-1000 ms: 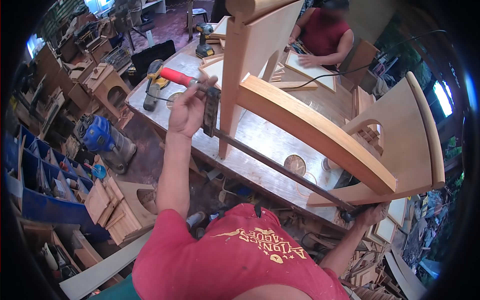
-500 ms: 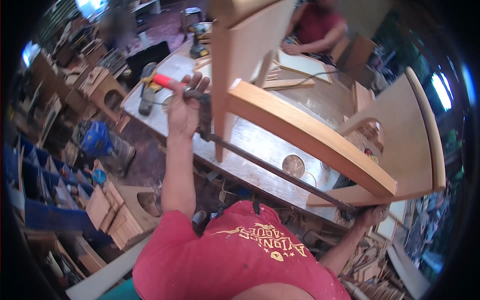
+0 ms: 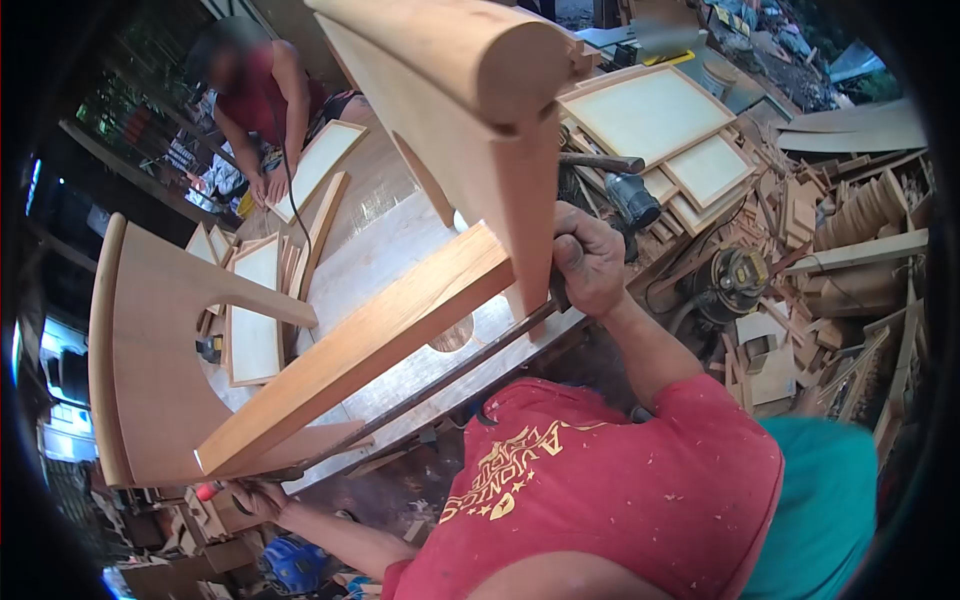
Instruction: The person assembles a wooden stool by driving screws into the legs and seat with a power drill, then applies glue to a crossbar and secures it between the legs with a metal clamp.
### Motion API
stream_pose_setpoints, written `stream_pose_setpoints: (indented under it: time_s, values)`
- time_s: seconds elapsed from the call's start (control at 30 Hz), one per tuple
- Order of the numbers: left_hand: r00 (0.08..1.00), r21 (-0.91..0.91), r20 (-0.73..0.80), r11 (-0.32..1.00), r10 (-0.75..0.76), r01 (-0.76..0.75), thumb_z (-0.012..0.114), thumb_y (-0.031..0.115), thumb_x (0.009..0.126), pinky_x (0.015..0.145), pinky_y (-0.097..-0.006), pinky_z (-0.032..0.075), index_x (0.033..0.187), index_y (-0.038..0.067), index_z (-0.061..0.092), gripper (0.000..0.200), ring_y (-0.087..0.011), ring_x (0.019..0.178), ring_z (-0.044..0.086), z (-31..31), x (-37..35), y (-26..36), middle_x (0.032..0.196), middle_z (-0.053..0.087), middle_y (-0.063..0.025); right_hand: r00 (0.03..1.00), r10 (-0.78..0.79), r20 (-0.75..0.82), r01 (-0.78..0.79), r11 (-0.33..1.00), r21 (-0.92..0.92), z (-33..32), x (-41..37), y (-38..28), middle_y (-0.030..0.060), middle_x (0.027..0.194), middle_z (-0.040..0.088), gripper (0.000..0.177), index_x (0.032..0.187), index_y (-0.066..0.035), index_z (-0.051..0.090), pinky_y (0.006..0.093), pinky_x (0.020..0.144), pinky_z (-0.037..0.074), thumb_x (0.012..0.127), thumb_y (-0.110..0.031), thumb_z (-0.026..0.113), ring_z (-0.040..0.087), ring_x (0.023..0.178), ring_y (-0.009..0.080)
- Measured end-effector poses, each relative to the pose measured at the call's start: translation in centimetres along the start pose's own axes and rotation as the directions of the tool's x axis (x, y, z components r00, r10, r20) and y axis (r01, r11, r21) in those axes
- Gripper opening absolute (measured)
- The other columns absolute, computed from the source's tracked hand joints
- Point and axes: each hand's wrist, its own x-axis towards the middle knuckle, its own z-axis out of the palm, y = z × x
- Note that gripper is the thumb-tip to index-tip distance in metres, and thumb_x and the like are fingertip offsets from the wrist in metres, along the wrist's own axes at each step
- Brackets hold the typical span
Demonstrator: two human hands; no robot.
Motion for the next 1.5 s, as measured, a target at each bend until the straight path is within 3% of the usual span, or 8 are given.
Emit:
stream_pose_setpoints:
  time_s: [0.17,0.6,0.7,1.07,1.17,1.27,1.43,1.5]
  values:
    - [0.959,-0.058,0.280,0.997,-0.035,0.054,0.053,0.028,0.104,0.116,-0.0415,0.035,0.140,0.003,0.052,0.044,-0.0229,0.131,0.050,4.6,-0.5,0.6,0.143,0.055,-0.0117,0.997,-0.071,0.025,0.071,0.997,-0.018,-0.7,1.8,-1.9,0.0063,0.080,0.057,0.040,0.093,0.001,0.062,0.0292,0.062,0.042,0.099,-0.039,0.062,0.053,0.069,0.0154]
    - [0.995,0.103,0.074,0.993,-0.069,0.061,0.054,0.032,0.103,0.120,-0.0465,0.025,0.145,0.003,0.047,0.052,-0.0266,0.139,0.043,-0.7,0.5,2.9,0.149,0.050,-0.0135,0.999,-0.043,0.024,0.041,0.997,0.072,0.1,0.9,-0.9,0.0022,0.082,0.054,0.039,0.097,0.001,0.062,0.0257,0.062,0.038,0.099,-0.038,0.062,0.046,0.070,0.0093]
    - [0.919,-0.029,0.360,0.983,-0.158,0.180,0.052,0.032,0.104,0.120,-0.0474,0.024,0.147,0.003,0.044,0.052,-0.0267,0.139,0.041,4.0,0.5,1.9,0.151,0.048,-0.0121,0.998,0.020,0.060,-0.027,0.993,0.115,0.1,0.7,-1.3,-0.0003,0.083,0.052,0.039,0.098,0.000,0.062,0.0235,0.060,0.036,0.099,-0.039,0.062,0.044,0.070,0.0055]
    - [0.995,0.164,-0.059,0.984,0.080,-0.070,0.042,0.035,0.108,0.113,-0.0408,0.037,0.141,-0.001,0.046,0.049,-0.0230,0.124,0.054,9.2,-0.5,0.3,0.140,0.056,-0.0136,0.999,0.034,-0.001,-0.033,0.999,0.025,0.6,0.4,-1.7,-0.0006,0.085,0.058,0.044,0.098,0.000,0.063,0.0229,0.066,0.040,0.097,-0.044,0.062,0.049,0.076,0.0063]
    - [0.971,0.170,0.209,0.973,0.117,-0.154,0.040,0.044,0.107,0.112,-0.0415,0.036,0.124,0.004,0.055,0.045,-0.0226,0.122,0.053,6.1,0.3,1.8,0.133,0.058,-0.0094,0.998,0.051,-0.027,-0.050,0.998,0.042,0.9,0.4,-2.1,0.0000,0.088,0.059,0.043,0.100,0.000,0.065,0.0237,0.071,0.042,0.098,-0.042,0.062,0.051,0.080,0.0076]
    - [0.874,0.395,-0.344,0.897,0.344,-0.198,0.041,0.042,0.107,0.113,-0.0413,0.034,0.115,0.008,0.057,0.039,-0.0214,0.117,0.054,10.9,0.2,0.0,0.124,0.061,-0.0092,0.997,0.066,-0.040,-0.065,0.998,0.024,1.1,0.2,-2.6,0.0005,0.088,0.062,0.039,0.101,0.002,0.067,0.0238,0.071,0.042,0.101,-0.037,0.061,0.053,0.080,0.0079]
    - [0.972,0.142,-0.038,0.964,0.233,-0.226,0.051,0.028,0.101,0.105,-0.0394,0.044,0.121,0.008,0.058,0.028,-0.0193,0.112,0.059,8.5,0.0,0.4,0.121,0.063,-0.0138,0.991,-0.099,-0.093,0.013,0.749,-0.663,0.6,-1.0,-2.0,0.0090,0.098,0.071,0.031,0.105,0.002,0.068,0.0336,0.078,0.049,0.105,-0.024,0.052,0.065,0.089,0.0234]
    - [0.893,0.753,0.022,0.581,0.449,-0.310,0.046,0.021,0.100,0.087,-0.0391,0.055,0.120,0.007,0.055,0.026,-0.0203,0.098,0.064,3.4,0.1,0.4,0.124,0.063,-0.0138,0.984,-0.148,-0.097,0.045,0.740,-0.671,-1.3,-1.9,1.3,0.0148,0.106,0.070,0.031,0.103,0.001,0.069,0.0384,0.086,0.051,0.106,-0.022,0.048,0.066,0.096,0.0289]
